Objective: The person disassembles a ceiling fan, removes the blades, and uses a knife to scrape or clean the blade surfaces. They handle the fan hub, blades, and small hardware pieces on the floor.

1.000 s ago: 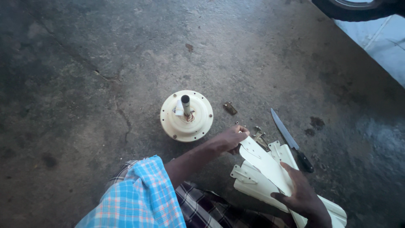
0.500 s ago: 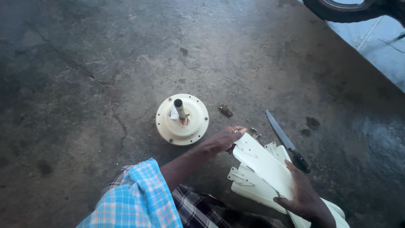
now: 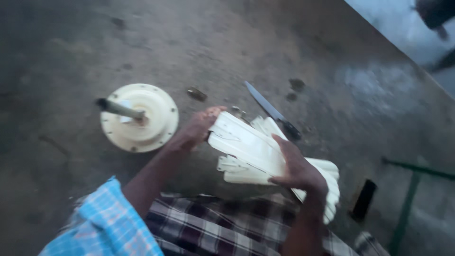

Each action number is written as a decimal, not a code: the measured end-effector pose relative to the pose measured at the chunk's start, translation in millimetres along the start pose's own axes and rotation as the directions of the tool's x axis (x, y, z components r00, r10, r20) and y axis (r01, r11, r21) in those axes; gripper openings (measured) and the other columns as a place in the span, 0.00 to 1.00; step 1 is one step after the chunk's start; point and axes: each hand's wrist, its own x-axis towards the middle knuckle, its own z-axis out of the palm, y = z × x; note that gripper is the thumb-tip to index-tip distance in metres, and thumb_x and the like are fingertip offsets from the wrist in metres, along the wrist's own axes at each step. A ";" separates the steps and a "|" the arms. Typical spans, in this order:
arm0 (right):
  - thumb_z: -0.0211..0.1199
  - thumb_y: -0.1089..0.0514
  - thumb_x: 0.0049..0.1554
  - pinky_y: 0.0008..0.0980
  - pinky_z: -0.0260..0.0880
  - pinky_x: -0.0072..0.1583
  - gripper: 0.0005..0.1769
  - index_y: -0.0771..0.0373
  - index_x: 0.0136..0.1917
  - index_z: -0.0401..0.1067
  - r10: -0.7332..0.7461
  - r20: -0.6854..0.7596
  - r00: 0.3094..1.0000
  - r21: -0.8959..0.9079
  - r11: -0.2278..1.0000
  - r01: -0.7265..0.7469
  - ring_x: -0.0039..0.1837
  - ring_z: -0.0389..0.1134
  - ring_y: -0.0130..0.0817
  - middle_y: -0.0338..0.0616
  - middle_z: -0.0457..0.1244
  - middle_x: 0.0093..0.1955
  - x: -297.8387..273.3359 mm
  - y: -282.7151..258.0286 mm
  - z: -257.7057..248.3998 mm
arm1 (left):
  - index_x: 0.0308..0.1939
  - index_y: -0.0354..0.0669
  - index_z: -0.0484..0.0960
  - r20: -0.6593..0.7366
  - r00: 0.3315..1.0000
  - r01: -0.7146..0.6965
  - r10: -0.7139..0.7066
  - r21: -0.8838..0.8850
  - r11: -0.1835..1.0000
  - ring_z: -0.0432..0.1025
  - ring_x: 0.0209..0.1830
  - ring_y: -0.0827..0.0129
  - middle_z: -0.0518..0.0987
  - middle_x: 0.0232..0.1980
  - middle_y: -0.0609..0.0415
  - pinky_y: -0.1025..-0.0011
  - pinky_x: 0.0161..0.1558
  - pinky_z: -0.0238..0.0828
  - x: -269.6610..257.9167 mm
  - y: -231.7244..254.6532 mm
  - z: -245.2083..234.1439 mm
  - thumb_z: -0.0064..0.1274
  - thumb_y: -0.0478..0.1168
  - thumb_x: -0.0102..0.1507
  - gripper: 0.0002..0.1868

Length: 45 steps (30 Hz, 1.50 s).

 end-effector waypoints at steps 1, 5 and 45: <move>0.78 0.47 0.38 0.42 0.45 0.78 0.68 0.65 0.82 0.43 0.011 -0.015 1.000 0.001 1.000 -0.011 0.83 0.45 0.50 0.57 0.46 0.82 -1.4 -3.4 -1.5 | 0.67 0.43 0.74 -0.010 0.999 0.032 -0.032 -0.006 0.999 0.76 0.48 0.74 0.81 0.54 0.55 0.73 0.46 0.76 -5.3 7.3 7.5 0.42 0.53 0.72 0.25; 0.79 0.49 0.39 0.42 0.45 0.78 0.67 0.66 0.82 0.44 -0.005 -0.078 0.997 0.008 1.000 0.006 0.83 0.45 0.52 0.59 0.47 0.81 3.5 -8.8 -6.9 | 0.65 0.41 0.75 -0.012 0.997 0.075 -0.075 -0.013 0.997 0.76 0.36 0.78 0.82 0.46 0.57 0.75 0.34 0.75 -22.3 36.6 24.8 0.40 0.56 0.72 0.27; 0.86 0.49 0.33 0.50 0.50 0.77 0.75 0.65 0.82 0.43 0.391 -0.556 0.734 -0.029 0.873 -0.487 0.79 0.51 0.60 0.63 0.52 0.78 -18.2 75.1 12.3 | 0.47 0.44 0.84 -0.203 0.979 0.180 -0.027 0.785 0.593 0.82 0.38 0.65 0.86 0.40 0.50 0.64 0.43 0.76 -50.4 58.3 50.6 0.56 0.47 0.64 0.14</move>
